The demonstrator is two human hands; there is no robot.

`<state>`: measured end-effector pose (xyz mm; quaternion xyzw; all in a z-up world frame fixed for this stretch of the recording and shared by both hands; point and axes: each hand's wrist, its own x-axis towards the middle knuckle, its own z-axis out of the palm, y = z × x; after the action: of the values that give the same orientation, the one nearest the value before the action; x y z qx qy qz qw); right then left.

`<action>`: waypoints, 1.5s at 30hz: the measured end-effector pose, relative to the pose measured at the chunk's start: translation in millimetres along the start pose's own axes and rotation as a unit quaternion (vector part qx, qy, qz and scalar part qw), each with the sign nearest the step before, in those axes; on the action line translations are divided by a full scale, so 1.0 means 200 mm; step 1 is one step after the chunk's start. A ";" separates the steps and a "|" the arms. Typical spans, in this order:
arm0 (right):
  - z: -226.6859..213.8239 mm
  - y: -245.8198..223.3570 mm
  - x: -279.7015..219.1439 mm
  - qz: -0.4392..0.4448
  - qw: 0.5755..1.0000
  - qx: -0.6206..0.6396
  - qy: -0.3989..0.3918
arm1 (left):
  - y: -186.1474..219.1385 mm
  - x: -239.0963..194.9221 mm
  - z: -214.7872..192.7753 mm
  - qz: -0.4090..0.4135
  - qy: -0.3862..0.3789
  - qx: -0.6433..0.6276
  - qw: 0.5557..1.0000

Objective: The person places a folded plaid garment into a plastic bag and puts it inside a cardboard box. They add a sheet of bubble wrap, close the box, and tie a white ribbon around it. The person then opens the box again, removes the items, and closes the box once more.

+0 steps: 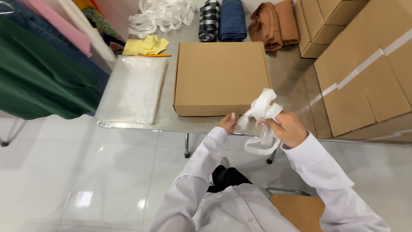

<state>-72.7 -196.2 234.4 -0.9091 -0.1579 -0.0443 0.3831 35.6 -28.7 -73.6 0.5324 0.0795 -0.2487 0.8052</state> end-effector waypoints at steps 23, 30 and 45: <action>0.44 0.69 0.20 -0.021 0.914 0.283 -0.290 | 0.83 -0.81 0.18 0.148 -0.128 -0.068 0.978; 0.76 0.80 0.36 0.172 0.837 0.419 -0.306 | 0.62 -0.54 -0.11 0.310 -0.011 0.147 0.939; 0.54 0.13 1.11 0.126 0.808 0.572 -0.063 | 0.98 -0.54 -0.01 0.048 -0.169 -0.117 0.977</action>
<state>140.4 -80.3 185.5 -0.5381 -0.0623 0.1597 0.8253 38.0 68.7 128.3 0.3883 -0.0554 -0.2850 0.8746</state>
